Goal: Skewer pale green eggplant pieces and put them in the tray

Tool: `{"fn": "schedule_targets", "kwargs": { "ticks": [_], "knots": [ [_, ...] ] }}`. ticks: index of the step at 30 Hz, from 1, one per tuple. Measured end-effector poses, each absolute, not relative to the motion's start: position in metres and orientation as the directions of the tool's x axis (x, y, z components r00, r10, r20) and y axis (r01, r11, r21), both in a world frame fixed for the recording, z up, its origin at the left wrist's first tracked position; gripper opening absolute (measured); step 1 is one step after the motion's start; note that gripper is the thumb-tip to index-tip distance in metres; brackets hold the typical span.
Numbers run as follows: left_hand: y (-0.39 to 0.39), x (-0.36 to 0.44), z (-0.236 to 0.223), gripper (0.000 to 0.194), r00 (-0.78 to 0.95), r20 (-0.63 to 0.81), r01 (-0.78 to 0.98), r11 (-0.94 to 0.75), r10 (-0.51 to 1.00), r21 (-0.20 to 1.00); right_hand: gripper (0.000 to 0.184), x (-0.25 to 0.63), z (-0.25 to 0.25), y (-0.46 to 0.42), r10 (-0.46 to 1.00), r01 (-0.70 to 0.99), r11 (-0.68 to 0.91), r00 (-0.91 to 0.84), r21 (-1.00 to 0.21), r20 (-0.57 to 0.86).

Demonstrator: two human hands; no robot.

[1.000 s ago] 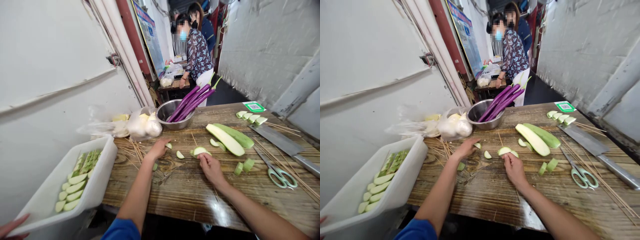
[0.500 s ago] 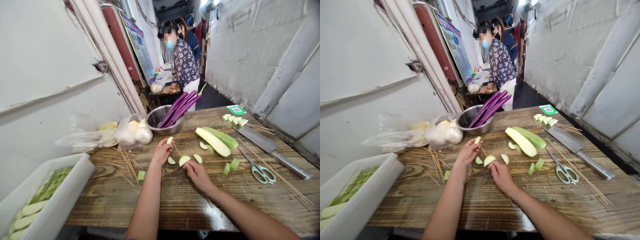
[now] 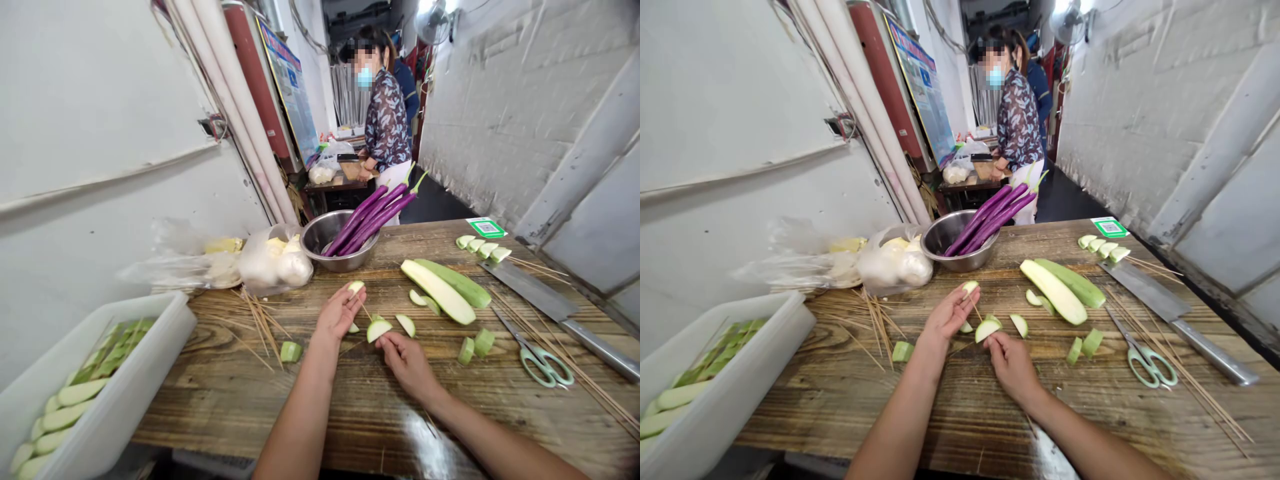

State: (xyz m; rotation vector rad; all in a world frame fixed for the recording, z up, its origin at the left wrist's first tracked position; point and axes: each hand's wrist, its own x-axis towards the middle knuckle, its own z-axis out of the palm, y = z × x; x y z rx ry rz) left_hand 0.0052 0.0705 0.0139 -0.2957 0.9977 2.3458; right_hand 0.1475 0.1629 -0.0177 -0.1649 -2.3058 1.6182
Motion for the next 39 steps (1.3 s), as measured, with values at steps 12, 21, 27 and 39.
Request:
{"fn": "schedule_targets", "kwargs": {
  "ticks": [12,21,27,39],
  "knots": [
    [0.0715,0.0049,0.0150,0.006,-0.796,-0.491,-0.598,-0.577,0.352,0.556,0.030,0.1505,-0.0128,0.1623,0.290,-0.079,0.357,-0.938,-0.931,0.190],
    [0.0710,0.0054,0.0190,0.009,-0.795,-0.497,-0.603,-0.549,0.348,0.580,0.030,0.1496,-0.0169,0.1632,0.288,-0.072,0.364,-0.940,-0.929,0.185],
    [0.0696,0.0050,0.0128,0.005,-0.838,-0.414,-0.546,-0.506,0.356,0.668,0.029,0.1499,-0.0178,0.1636,0.284,-0.061,0.383,-0.942,-0.922,0.180],
    [0.0666,0.0071,0.0121,0.003,-0.760,-0.454,-0.625,-0.333,0.465,0.706,0.028,0.1524,-0.0205,0.1683,0.275,-0.063,0.419,-0.942,-0.906,0.193]
  ]
}}
